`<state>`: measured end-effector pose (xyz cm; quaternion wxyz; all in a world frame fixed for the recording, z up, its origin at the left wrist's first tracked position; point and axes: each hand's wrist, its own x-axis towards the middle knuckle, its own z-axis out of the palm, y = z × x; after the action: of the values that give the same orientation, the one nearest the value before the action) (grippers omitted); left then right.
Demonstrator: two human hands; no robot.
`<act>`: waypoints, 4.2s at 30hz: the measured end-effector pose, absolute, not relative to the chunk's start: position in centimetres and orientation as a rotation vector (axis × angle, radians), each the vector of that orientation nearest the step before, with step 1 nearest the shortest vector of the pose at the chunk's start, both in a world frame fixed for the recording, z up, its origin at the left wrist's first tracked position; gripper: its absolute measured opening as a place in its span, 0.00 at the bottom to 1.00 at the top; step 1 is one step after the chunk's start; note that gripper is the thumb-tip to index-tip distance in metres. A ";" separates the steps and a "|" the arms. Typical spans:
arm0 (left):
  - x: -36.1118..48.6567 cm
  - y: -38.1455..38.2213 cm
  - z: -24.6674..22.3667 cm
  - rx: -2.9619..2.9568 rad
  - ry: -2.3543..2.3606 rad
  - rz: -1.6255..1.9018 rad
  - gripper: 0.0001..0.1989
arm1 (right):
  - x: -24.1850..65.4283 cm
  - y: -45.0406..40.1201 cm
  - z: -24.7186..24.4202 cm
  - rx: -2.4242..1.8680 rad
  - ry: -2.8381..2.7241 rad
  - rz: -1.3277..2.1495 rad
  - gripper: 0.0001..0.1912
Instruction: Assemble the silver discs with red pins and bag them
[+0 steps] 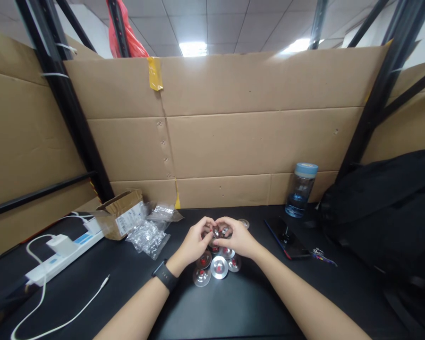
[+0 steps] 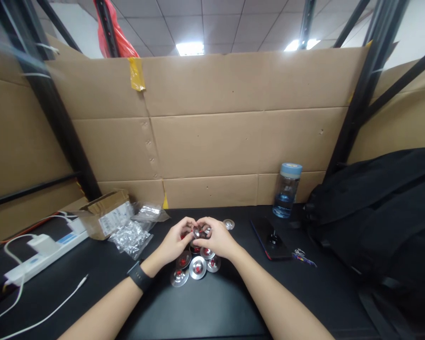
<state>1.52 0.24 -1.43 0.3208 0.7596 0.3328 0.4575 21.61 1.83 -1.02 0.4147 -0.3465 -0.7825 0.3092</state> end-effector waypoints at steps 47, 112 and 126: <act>2.5 -2.5 -0.5 3.235 1.571 0.700 0.09 | 25.8 4.1 -0.7 -1.245 -2.373 0.313 0.14; 2.2 -1.5 -0.5 3.165 1.497 0.972 0.06 | 22.6 1.5 -0.2 -0.788 -1.743 1.277 0.22; -0.6 -0.2 -0.3 2.906 1.846 0.958 0.06 | 25.7 4.1 0.0 -1.059 -1.891 0.598 0.20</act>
<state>-0.57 -0.16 -0.31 -0.2142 0.7943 0.5045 0.2619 25.73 4.06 0.04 0.4321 -0.4247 -0.7586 0.2397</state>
